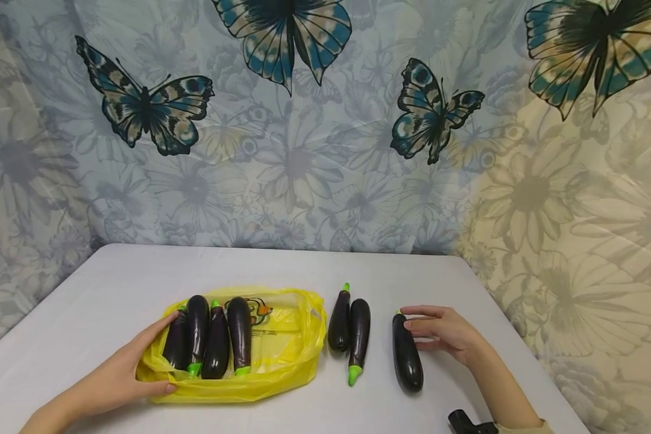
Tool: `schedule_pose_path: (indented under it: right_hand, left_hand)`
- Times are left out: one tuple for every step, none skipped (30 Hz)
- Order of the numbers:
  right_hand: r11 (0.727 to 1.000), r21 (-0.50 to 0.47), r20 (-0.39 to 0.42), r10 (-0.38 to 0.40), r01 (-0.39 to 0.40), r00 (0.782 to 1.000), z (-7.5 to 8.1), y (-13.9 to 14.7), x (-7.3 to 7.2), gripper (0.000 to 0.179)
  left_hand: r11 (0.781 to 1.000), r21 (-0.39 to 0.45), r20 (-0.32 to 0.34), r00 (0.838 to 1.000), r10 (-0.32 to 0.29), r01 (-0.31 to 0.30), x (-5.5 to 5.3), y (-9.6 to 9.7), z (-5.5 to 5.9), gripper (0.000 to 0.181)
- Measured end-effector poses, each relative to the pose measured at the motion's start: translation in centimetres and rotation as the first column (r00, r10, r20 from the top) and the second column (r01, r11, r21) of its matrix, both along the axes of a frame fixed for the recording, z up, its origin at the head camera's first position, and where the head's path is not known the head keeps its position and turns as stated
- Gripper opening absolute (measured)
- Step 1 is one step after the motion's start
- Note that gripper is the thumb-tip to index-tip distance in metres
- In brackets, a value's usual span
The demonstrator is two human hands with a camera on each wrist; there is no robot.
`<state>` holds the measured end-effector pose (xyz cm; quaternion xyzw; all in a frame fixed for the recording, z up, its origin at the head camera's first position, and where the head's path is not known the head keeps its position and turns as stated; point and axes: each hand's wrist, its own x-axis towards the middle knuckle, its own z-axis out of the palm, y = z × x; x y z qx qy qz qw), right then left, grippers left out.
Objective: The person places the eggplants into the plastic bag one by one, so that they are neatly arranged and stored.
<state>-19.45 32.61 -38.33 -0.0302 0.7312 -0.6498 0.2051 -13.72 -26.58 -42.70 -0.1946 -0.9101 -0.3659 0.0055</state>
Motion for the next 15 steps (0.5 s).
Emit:
schedule_pose_path:
  right_hand:
    - [1.0, 0.003, 0.002, -0.004, 0.004, 1.0, 0.0, -0.1, 0.1, 0.039]
    - [1.0, 0.008, 0.002, -0.008, 0.008, 1.0, 0.0, -0.1, 0.1, 0.039]
    - [1.0, 0.016, -0.001, -0.014, 0.014, 1.0, 0.0, -0.2, 0.1, 0.04]
    - [0.999, 0.025, -0.006, -0.019, 0.019, 1.0, 0.0, -0.3, 0.1, 0.041]
    - [0.999, 0.034, -0.011, -0.025, 0.025, 1.0, 0.0, -0.4, 0.1, 0.042]
    - [0.999, 0.046, -0.018, -0.028, 0.029, 0.999, 0.0, -0.5, 0.1, 0.042]
    - [0.998, 0.06, -0.022, -0.035, 0.036, 0.999, 0.1, -0.6, 0.1, 0.044]
    - [0.997, 0.071, -0.027, -0.037, 0.039, 0.999, 0.1, -0.7, 0.1, 0.045]
    - [0.996, 0.083, -0.032, -0.042, 0.045, 0.999, 0.1, -0.8, 0.0, 0.046]
    - [0.994, 0.096, -0.036, -0.044, 0.047, 0.998, 0.0, -1.0, 0.0, 0.047]
    - [0.993, 0.11, -0.04, -0.044, 0.048, 0.998, 0.0, -1.1, 0.1, 0.048]
    - [0.991, 0.124, -0.044, -0.043, 0.048, 0.998, -0.1, -1.2, 0.1, 0.049]
    - [0.99, 0.135, -0.048, -0.046, 0.052, 0.998, -0.1, -1.3, 0.1, 0.049]
    - [0.988, 0.146, -0.051, -0.048, 0.055, 0.998, -0.2, -1.3, 0.1, 0.05]
    - [0.986, 0.157, -0.055, -0.053, 0.061, 0.997, -0.2, -1.4, 0.2, 0.05]
  left_hand:
    - [1.0, 0.0, 0.003, 1.0, -0.002, 0.002, 0.0, 0.0, 0.0, 0.11]
    - [1.0, 0.002, 0.005, 1.0, -0.004, 0.004, -0.1, 0.0, 0.0, 0.11]
    - [1.0, 0.003, 0.008, 1.0, -0.004, 0.004, -0.1, 0.0, 0.0, 0.11]
    - [1.0, 0.002, 0.009, 1.0, -0.003, 0.002, -0.1, 0.0, 0.0, 0.11]
    - [1.0, 0.002, 0.009, 1.0, -0.002, 0.002, -0.1, 0.0, -0.1, 0.11]
    - [1.0, 0.001, 0.008, 1.0, -0.001, 0.001, -0.1, 0.0, -0.1, 0.11]
    - [1.0, 0.002, 0.008, 1.0, -0.001, 0.001, -0.1, 0.0, -0.1, 0.11]
    - [1.0, 0.002, 0.006, 1.0, -0.001, 0.001, -0.1, 0.0, -0.1, 0.11]
    - [1.0, 0.0, 0.004, 1.0, 0.0, 0.0, -0.1, 0.0, -0.1, 0.111]
    - [1.0, -0.001, 0.003, 1.0, 0.001, -0.001, 0.0, 0.0, -0.1, 0.111]
    - [1.0, -0.004, 0.001, 1.0, 0.002, -0.002, 0.0, 0.0, -0.1, 0.111]
    - [1.0, -0.006, -0.001, 1.0, 0.003, -0.003, 0.0, 0.0, -0.1, 0.111]
    - [1.0, -0.007, -0.002, 1.0, 0.004, -0.004, 0.0, 0.0, -0.1, 0.111]
    - [1.0, -0.009, -0.002, 1.0, 0.007, -0.007, 0.0, 0.0, -0.1, 0.111]
    - [1.0, -0.012, -0.003, 1.0, 0.009, -0.009, 0.0, 0.0, 0.0, 0.111]
